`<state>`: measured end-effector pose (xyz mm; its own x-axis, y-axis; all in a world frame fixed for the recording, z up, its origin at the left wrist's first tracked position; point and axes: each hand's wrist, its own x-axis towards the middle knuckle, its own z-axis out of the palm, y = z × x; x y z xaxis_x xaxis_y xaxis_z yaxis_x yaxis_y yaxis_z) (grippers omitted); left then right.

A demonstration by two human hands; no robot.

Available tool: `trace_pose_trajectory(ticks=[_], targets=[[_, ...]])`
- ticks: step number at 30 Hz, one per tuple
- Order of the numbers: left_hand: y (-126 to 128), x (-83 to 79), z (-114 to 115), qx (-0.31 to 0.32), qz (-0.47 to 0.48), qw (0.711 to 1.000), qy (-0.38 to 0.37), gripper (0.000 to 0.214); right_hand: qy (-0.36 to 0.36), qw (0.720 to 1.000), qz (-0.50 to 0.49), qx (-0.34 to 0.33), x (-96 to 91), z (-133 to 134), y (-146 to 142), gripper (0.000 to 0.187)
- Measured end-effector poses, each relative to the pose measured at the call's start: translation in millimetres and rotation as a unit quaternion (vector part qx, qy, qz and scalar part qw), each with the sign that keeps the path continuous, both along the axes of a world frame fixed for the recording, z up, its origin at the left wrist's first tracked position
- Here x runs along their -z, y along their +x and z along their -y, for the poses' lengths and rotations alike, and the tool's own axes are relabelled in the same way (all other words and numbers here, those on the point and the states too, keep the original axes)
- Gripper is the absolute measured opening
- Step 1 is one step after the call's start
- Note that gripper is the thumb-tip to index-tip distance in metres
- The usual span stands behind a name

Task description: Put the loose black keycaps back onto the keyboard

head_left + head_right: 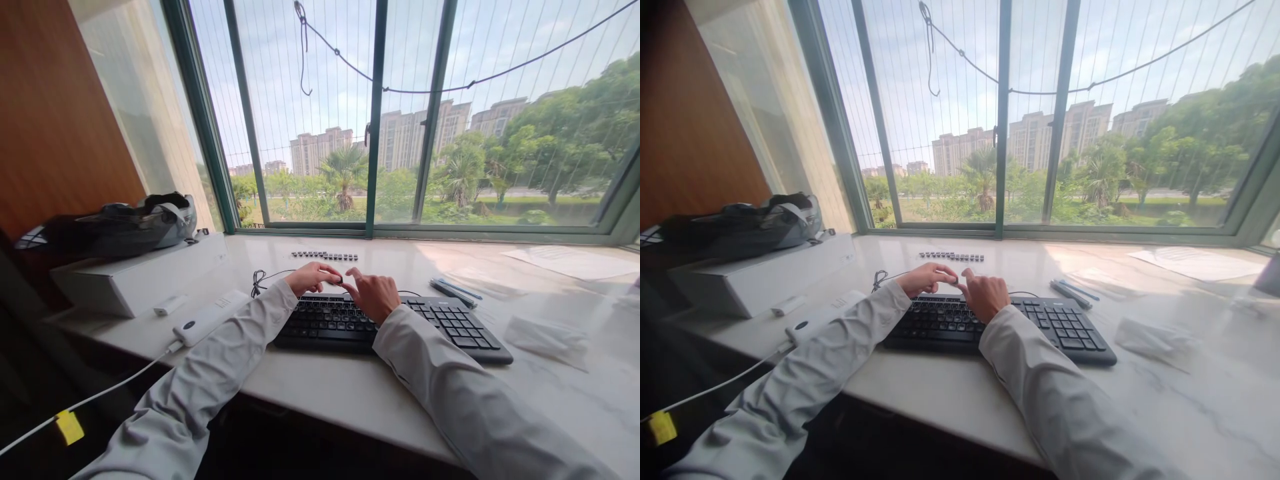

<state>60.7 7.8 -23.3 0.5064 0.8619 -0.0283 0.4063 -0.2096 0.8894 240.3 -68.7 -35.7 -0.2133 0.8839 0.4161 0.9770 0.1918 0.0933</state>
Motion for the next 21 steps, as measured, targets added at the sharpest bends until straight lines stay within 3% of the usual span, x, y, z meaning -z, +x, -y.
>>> trace_pose_trajectory(ticks=[13, 21], targets=[[-8.5, -4.7, 4.2, 0.032, -0.018, 0.999, -0.006, 0.054, -0.01, 0.998, 0.035, -0.047, -1.2, 0.9, 6.1, 0.042], [-14.4, -3.4, -0.7, 0.038, -0.081, 0.996, 0.017, 0.045, -0.02, 0.995, 0.048, -0.089, 3.1, 0.4, 3.5, 0.042]])
